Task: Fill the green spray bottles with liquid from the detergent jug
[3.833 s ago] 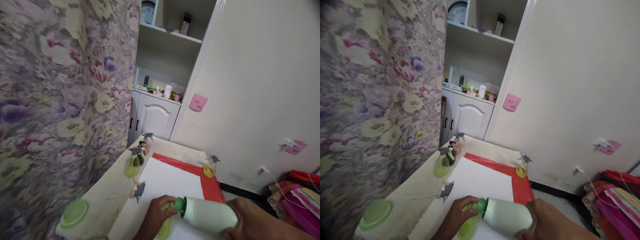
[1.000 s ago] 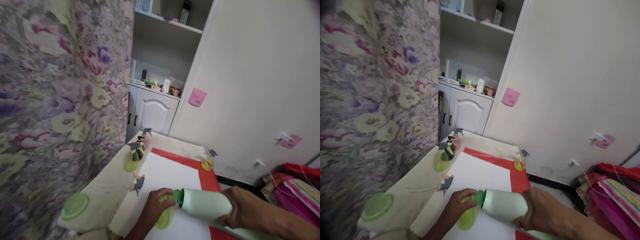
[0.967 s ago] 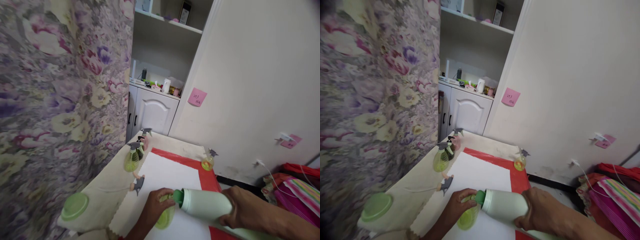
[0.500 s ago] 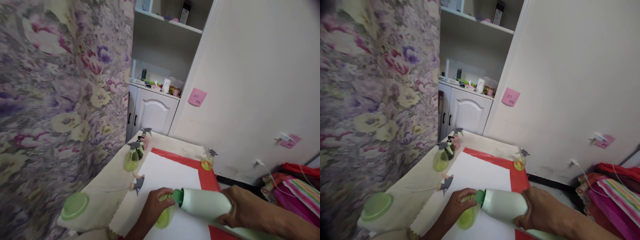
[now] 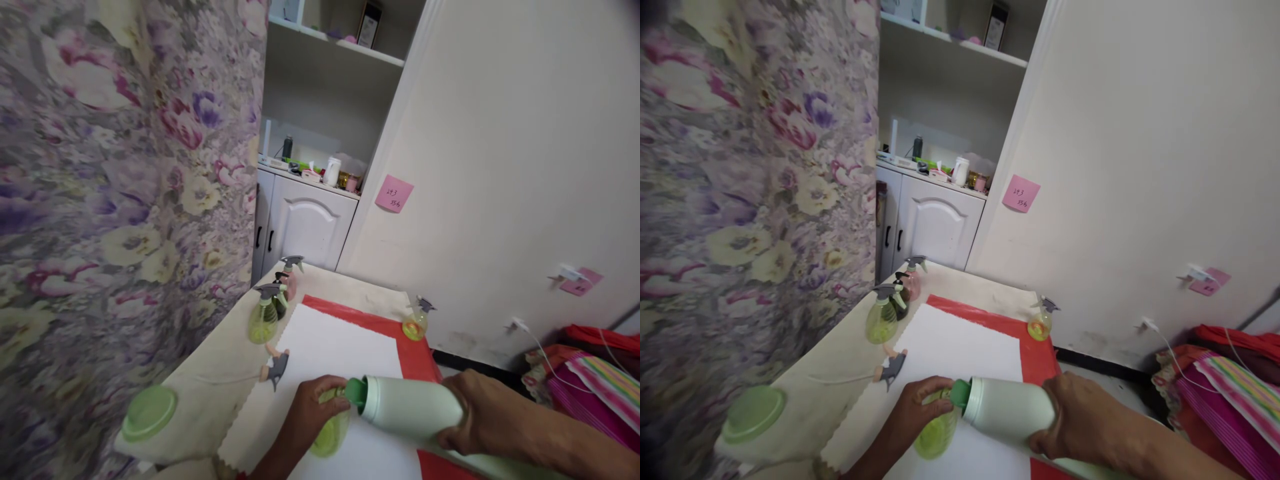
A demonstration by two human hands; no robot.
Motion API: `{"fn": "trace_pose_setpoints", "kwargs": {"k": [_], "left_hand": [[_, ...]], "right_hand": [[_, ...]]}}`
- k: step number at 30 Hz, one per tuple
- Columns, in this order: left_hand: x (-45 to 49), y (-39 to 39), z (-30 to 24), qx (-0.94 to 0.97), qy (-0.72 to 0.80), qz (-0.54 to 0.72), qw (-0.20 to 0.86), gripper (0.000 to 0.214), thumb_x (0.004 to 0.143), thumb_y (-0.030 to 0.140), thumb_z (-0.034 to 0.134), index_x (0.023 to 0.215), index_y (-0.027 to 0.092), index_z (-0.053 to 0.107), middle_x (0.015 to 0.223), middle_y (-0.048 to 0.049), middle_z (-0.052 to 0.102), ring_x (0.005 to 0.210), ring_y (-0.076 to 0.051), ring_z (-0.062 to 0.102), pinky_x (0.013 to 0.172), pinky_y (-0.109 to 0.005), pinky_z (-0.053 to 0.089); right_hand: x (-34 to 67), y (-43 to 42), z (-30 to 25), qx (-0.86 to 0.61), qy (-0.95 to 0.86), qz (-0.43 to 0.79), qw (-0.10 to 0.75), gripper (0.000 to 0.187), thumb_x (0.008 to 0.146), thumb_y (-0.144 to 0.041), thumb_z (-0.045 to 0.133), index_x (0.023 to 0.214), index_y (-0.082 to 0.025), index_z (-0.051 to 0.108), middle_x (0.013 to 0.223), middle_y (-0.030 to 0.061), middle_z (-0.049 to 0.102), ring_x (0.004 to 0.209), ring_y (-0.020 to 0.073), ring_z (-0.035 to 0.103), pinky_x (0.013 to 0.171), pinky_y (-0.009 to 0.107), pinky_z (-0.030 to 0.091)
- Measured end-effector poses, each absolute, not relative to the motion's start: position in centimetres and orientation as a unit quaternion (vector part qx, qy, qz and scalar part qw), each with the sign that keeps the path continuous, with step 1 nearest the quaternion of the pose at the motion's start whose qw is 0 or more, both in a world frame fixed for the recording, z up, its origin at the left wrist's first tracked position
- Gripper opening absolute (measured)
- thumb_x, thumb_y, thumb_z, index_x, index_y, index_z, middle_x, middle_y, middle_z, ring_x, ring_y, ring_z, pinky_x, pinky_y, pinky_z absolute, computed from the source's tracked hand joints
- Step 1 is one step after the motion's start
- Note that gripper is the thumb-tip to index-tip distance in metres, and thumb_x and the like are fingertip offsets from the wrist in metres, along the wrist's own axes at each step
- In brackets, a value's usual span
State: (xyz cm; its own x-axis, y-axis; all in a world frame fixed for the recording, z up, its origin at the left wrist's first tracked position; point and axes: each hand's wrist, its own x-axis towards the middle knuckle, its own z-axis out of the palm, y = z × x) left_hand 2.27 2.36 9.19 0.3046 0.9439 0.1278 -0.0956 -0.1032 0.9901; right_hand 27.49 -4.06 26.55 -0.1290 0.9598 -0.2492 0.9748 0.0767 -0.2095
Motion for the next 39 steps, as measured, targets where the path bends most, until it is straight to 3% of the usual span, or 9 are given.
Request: {"fn": "trace_pose_setpoints", "kwargs": {"k": [39], "left_hand": [[2.57, 2.45, 9.2, 0.586, 0.375, 0.461, 0.551, 0.022, 0.065, 0.021, 0.07, 0.086, 0.018, 0.076, 0.089, -0.0032, 0.078, 0.09, -0.026, 0.067, 0.084, -0.031, 0.048]], "right_hand": [[27.97, -3.97, 26.36, 0.657, 0.738, -0.149, 0.025, 0.018, 0.057, -0.033, 0.073, 0.07, -0.022, 0.068, 0.063, -0.0031, 0.069, 0.059, 0.0154, 0.063, 0.047, 0.021, 0.035]]}}
